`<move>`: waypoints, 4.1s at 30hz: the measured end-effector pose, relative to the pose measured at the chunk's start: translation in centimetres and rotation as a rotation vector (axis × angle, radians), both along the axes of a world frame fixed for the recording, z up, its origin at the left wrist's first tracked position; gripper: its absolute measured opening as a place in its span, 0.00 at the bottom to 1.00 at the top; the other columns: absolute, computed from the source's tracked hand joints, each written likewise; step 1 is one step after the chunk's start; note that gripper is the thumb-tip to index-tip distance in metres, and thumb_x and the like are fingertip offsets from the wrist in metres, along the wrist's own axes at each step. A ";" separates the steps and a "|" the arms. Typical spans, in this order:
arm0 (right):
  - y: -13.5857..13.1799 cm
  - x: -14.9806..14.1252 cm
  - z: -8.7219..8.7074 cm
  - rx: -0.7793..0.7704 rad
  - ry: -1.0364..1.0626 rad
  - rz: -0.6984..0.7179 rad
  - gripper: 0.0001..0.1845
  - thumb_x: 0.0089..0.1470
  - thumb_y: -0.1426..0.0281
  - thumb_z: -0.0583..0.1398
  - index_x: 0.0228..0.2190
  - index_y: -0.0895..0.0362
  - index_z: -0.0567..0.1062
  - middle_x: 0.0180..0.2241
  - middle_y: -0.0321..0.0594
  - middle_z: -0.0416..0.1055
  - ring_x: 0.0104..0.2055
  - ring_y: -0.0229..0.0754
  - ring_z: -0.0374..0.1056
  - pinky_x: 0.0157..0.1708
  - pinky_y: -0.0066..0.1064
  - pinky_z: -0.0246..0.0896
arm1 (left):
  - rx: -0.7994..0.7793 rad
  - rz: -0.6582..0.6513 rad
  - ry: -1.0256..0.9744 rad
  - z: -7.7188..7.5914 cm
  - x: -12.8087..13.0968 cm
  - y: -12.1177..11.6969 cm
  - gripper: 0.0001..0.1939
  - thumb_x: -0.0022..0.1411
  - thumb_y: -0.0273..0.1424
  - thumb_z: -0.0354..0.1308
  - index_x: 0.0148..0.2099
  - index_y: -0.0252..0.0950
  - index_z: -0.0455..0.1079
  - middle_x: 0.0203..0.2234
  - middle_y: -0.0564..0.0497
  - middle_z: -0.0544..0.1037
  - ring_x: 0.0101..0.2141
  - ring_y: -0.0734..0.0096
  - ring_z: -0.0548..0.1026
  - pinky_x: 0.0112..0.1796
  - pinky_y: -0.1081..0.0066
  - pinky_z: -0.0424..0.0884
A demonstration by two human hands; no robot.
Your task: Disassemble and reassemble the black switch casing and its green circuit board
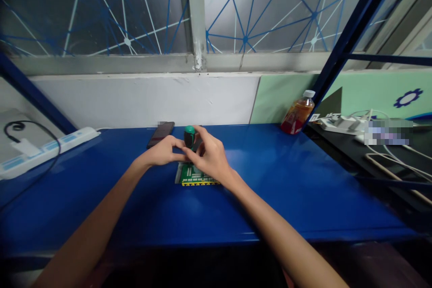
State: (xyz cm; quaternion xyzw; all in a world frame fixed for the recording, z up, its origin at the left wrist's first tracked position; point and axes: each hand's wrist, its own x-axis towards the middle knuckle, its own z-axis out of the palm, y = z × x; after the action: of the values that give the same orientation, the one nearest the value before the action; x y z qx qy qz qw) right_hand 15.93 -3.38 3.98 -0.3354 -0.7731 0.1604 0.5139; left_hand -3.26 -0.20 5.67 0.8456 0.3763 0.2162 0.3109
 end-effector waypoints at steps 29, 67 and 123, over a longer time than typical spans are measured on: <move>-0.2 0.4 0.4 -0.002 -0.007 0.010 0.25 0.53 0.66 0.59 0.52 0.53 0.62 0.38 0.38 0.70 0.22 0.32 0.67 0.23 0.29 0.64 | -0.006 -0.056 0.016 0.3 0.0 -0.1 0.08 0.55 0.30 0.60 0.34 0.32 0.79 0.30 0.48 0.81 0.33 0.67 0.76 0.35 0.72 0.67; 0.1 0.1 0.0 -0.118 -0.024 0.089 0.15 0.53 0.66 0.59 0.43 0.56 0.68 0.24 0.32 0.68 0.22 0.35 0.65 0.24 0.29 0.61 | -0.046 -0.078 0.113 -0.8 0.2 0.4 0.12 0.56 0.34 0.58 0.29 0.30 0.76 0.23 0.52 0.74 0.25 0.75 0.65 0.27 0.74 0.60; 5.1 9.6 -2.0 -0.279 -0.577 -0.564 0.29 0.60 0.52 0.51 0.55 0.57 0.64 0.32 0.45 0.76 0.33 0.49 0.71 0.27 0.30 0.53 | -0.646 0.336 -0.954 0.4 3.4 -0.9 0.24 0.60 0.45 0.56 0.46 0.27 0.74 0.34 0.38 0.81 0.32 0.54 0.80 0.31 0.64 0.75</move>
State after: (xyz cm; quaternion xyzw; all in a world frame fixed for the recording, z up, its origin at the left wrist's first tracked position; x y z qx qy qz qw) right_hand 25.57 1.72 2.01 -0.6313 -0.7340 0.0160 0.2498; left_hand 0.09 -1.06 6.11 0.4468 0.3702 0.4928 0.6484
